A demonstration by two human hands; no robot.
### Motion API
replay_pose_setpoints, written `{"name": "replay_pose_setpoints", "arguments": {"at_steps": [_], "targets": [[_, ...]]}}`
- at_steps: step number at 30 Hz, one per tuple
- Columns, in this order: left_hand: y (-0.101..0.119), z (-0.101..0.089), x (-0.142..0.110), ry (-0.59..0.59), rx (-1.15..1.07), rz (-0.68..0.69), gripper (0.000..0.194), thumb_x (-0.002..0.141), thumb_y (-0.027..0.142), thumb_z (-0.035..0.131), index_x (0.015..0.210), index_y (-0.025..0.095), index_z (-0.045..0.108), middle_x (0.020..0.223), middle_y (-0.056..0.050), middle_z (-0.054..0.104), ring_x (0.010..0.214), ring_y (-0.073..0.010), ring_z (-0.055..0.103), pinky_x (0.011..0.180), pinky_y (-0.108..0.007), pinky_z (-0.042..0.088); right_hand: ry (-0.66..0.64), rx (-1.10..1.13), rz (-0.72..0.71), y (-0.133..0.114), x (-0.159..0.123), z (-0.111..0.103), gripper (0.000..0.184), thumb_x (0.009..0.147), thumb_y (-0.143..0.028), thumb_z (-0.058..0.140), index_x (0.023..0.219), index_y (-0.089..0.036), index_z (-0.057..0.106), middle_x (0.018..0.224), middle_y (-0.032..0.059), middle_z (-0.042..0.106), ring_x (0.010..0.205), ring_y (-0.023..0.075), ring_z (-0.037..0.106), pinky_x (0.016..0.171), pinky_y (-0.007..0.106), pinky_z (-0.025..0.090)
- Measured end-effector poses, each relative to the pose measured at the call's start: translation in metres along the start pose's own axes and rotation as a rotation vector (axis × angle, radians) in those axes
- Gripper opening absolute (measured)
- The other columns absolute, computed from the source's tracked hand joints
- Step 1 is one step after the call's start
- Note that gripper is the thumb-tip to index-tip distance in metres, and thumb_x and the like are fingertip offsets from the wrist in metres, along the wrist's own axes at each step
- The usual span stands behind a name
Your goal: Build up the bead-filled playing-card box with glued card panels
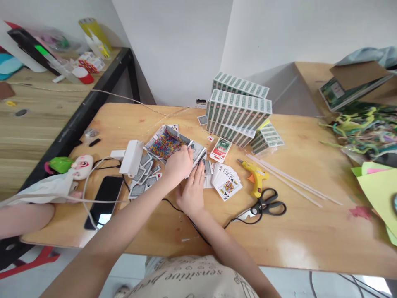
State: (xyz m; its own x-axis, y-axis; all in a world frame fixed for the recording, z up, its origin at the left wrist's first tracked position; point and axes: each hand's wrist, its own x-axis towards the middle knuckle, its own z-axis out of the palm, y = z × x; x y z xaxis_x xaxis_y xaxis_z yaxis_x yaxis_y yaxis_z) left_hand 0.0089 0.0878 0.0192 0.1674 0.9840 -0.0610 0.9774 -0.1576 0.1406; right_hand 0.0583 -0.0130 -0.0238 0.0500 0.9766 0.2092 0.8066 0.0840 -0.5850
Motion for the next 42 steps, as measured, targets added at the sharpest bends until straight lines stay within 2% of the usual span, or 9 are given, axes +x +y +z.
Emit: {"name": "replay_pose_setpoints", "arguments": {"at_steps": [7, 14, 19, 25, 33, 42], "targets": [[0.000, 0.000, 0.001, 0.030, -0.044, -0.001, 0.036, 0.095, 0.029, 0.015, 0.096, 0.012, 0.047, 0.077, -0.014, 0.066, 0.074, -0.0268, 0.067, 0.060, -0.032, 0.048, 0.035, 0.069, 0.002, -0.003, 0.001, 0.003, 0.091, 0.067, -0.015, 0.051, 0.139, 0.008, 0.001, 0.148, 0.0322, -0.002, 0.138, 0.0386, -0.007, 0.104, 0.061, 0.022], [-0.001, 0.001, 0.002, 0.078, -0.112, -0.003, 0.028, 0.094, 0.023, 0.019, 0.102, 0.012, 0.043, 0.080, -0.014, 0.066, 0.071, -0.0260, 0.067, 0.057, -0.031, 0.046, 0.044, 0.129, -0.022, -0.002, 0.002, 0.003, 0.094, 0.064, -0.011, 0.050, 0.141, 0.005, -0.003, 0.149, 0.0290, -0.006, 0.138, 0.0379, -0.009, 0.106, 0.061, 0.021], [0.000, -0.002, 0.001, 0.059, -0.122, -0.027, 0.026, 0.094, 0.024, 0.020, 0.101, 0.013, 0.042, 0.079, -0.014, 0.066, 0.073, -0.0266, 0.067, 0.059, -0.031, 0.047, 0.083, 0.247, -0.048, 0.003, 0.002, 0.002, 0.095, 0.066, -0.012, 0.049, 0.143, -0.004, -0.005, 0.151, 0.0211, -0.010, 0.139, 0.0350, -0.010, 0.108, 0.060, 0.019], [0.000, -0.002, 0.000, 0.060, -0.128, -0.022, 0.026, 0.094, 0.024, 0.019, 0.102, 0.013, 0.041, 0.080, -0.014, 0.066, 0.073, -0.0262, 0.067, 0.059, -0.031, 0.047, 0.102, 0.350, -0.100, 0.007, 0.000, 0.002, 0.086, 0.078, -0.018, 0.041, 0.144, -0.014, -0.013, 0.152, 0.0114, -0.018, 0.139, 0.0326, -0.010, 0.107, 0.062, 0.015], [0.001, -0.002, 0.002, 0.045, -0.120, -0.022, 0.028, 0.094, 0.023, 0.018, 0.102, 0.012, 0.042, 0.077, -0.014, 0.066, 0.073, -0.0268, 0.068, 0.059, -0.032, 0.047, 0.156, 0.411, -0.062, 0.010, -0.001, 0.009, 0.065, 0.088, -0.015, 0.026, 0.147, -0.019, -0.001, 0.155, 0.0059, -0.007, 0.141, 0.0258, -0.005, 0.110, 0.058, 0.015], [0.001, -0.001, 0.001, 0.045, -0.107, -0.024, 0.028, 0.094, 0.025, 0.018, 0.103, 0.013, 0.041, 0.077, -0.014, 0.066, 0.071, -0.0267, 0.067, 0.057, -0.031, 0.046, 0.192, 0.389, -0.031, 0.013, 0.000, 0.014, 0.060, 0.089, -0.013, 0.024, 0.147, -0.017, 0.008, 0.155, 0.0079, 0.002, 0.141, 0.0240, 0.000, 0.110, 0.057, 0.019]]}}
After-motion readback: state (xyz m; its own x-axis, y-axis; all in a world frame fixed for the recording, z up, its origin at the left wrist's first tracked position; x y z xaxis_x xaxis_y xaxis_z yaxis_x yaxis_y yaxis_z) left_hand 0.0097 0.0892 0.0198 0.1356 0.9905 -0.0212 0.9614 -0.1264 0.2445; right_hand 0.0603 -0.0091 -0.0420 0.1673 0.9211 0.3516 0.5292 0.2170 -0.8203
